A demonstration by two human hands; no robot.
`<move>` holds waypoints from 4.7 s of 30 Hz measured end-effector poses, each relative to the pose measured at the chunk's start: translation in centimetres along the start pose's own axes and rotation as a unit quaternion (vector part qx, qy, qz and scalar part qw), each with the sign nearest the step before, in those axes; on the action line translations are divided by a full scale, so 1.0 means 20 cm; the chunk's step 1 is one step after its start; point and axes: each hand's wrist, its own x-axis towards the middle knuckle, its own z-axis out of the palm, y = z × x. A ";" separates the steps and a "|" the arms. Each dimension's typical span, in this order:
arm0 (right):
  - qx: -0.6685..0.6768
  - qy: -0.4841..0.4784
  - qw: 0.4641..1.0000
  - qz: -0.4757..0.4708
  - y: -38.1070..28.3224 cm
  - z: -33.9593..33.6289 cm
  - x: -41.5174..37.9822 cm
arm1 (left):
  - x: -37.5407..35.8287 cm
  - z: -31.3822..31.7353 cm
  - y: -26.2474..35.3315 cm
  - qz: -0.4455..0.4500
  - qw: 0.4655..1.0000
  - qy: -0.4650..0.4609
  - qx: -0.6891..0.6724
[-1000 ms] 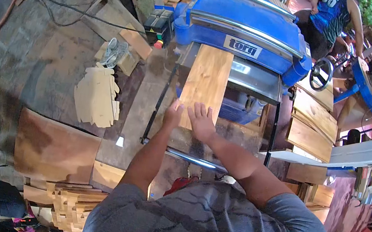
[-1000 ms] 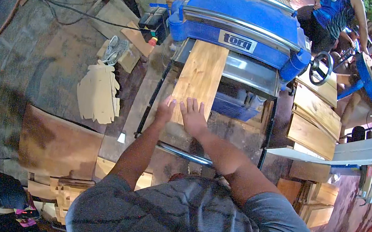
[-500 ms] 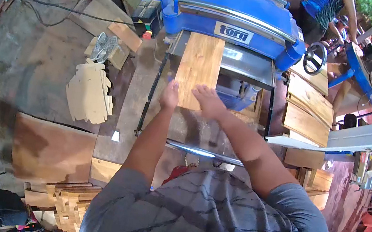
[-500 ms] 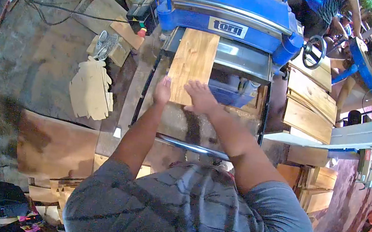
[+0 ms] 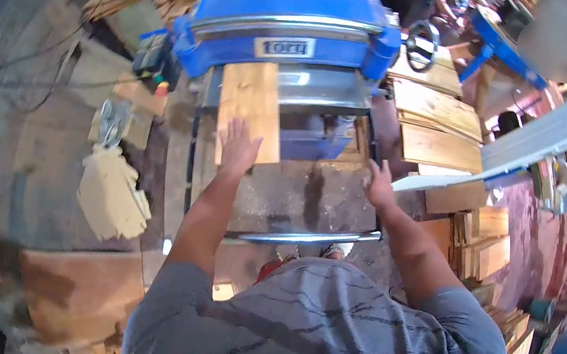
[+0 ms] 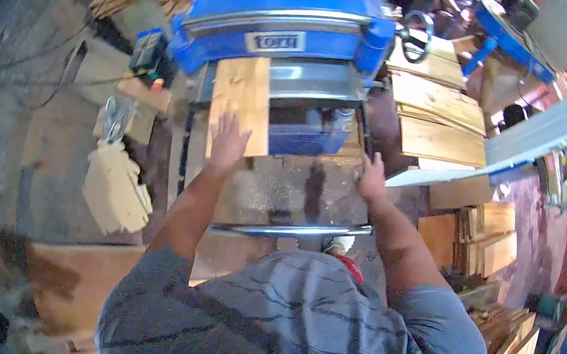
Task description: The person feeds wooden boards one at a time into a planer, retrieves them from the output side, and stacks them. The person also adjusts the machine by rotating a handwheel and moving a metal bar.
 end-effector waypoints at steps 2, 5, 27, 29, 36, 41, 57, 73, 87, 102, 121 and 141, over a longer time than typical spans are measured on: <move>-0.005 0.001 0.998 0.062 -0.11 -0.06 -0.02 | 0.05 0.02 0.06 -0.024 0.999 0.003 0.026; 0.018 0.018 0.999 0.044 -0.11 -0.08 -0.02 | 0.10 0.06 0.05 -0.013 0.999 0.024 0.047; 0.109 -0.079 0.985 0.104 -0.09 -0.16 -0.02 | 0.41 0.07 0.06 0.018 0.996 0.076 0.044; 0.112 -0.107 0.983 0.099 -0.08 -0.17 0.00 | 0.39 0.09 0.18 -0.027 0.997 0.056 0.051; 0.348 -0.117 0.929 -0.050 0.10 -0.16 0.02 | 0.31 0.43 0.88 0.061 0.973 -0.045 -0.219; 0.577 -0.094 0.805 0.099 0.44 -0.12 0.22 | 0.35 0.50 1.67 0.224 0.956 -0.047 -0.183; 0.731 -0.015 0.485 0.480 1.26 0.39 1.63 | 0.40 0.71 1.83 0.228 0.966 -0.100 0.072; 0.754 -0.052 0.549 0.356 1.57 -0.18 0.57 | 0.39 0.68 1.85 0.226 0.966 -0.110 0.059; 0.696 0.047 0.671 0.250 0.90 -1.04 -0.20 | 0.42 0.59 1.77 0.133 0.874 -0.281 -0.374; 0.452 -0.248 0.854 -0.066 -0.52 -0.89 -0.68 | -0.17 0.13 1.23 -0.320 0.609 -0.025 -0.726; 0.024 -0.174 0.859 -0.480 -1.27 -0.60 -0.61 | -0.41 0.09 0.66 0.175 -0.036 -0.324 -0.929; -0.057 -0.207 0.881 -0.421 -1.30 -0.11 -0.44 | -0.83 -0.09 -0.14 -0.145 0.328 -0.173 -0.917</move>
